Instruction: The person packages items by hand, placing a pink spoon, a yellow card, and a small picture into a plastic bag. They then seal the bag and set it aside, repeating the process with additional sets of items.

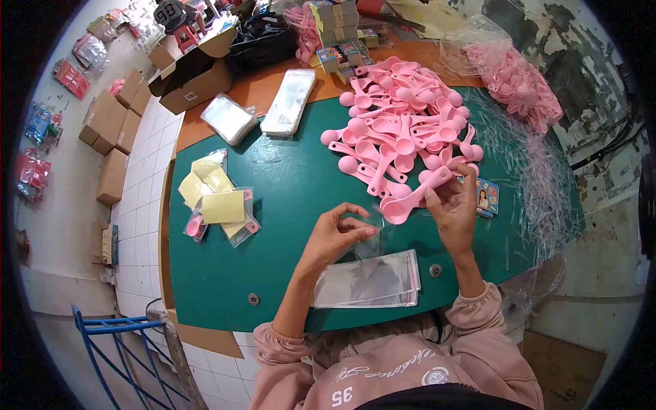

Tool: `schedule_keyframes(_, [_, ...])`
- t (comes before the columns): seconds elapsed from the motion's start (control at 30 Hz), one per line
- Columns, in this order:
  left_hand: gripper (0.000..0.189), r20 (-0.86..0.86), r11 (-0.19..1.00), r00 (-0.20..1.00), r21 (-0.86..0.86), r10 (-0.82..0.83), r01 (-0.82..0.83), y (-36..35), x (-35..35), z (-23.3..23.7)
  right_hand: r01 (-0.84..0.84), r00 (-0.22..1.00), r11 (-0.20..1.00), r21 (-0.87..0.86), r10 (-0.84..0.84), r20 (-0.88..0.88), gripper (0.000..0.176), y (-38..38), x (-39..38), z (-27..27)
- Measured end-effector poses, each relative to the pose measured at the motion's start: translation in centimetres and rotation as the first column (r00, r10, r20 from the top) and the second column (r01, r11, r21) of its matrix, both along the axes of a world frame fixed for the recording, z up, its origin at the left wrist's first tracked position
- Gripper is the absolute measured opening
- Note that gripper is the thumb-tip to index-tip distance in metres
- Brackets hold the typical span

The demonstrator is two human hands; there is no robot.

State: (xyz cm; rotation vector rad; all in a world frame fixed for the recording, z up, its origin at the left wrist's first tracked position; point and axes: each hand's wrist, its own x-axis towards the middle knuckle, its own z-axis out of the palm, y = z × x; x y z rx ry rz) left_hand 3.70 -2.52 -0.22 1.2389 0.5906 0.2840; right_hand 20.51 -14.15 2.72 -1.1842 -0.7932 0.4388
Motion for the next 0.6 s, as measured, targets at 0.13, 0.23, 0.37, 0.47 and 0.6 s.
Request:
schedule_keyframes(0.13, [0.031, -0.004, 0.999, 0.999, -0.038, -0.036, 0.035, 0.0, 0.0, 0.6, -0.023, 0.997, 0.999, -0.047, 0.027, 0.073, 0.036, 0.3, -0.6, 0.3])
schedule_keyframes(0.23, [0.033, 0.026, 0.997, 0.999, -0.063, -0.047, 0.049, 0.1, -0.1, 0.3, -0.085, 0.995, 0.996, 0.008, 0.086, -0.050, 0.032, 0.3, -0.6, -0.1])
schedule_keyframes(0.37, [0.032, 0.045, 0.997, 0.998, -0.069, -0.041, 0.044, 0.0, -0.3, 0.5, -0.099, 0.993, 0.995, -0.005, 0.098, -0.069, 0.030, 0.2, -0.5, -0.7])
schedule_keyframes(0.47, [0.031, 0.004, 0.998, 0.999, -0.021, -0.054, 0.054, 0.2, -0.4, 1.0, -0.090, 0.996, 0.993, -0.077, 0.091, 0.012, 0.029, 0.0, -0.4, -0.6])
schedule_keyframes(0.6, [0.030, 0.039, 0.998, 0.997, -0.015, -0.061, 0.061, 0.1, -0.3, 0.5, -0.095, 0.991, 0.983, -0.158, 0.109, 0.083, 0.030, 0.0, -1.3, 0.2])
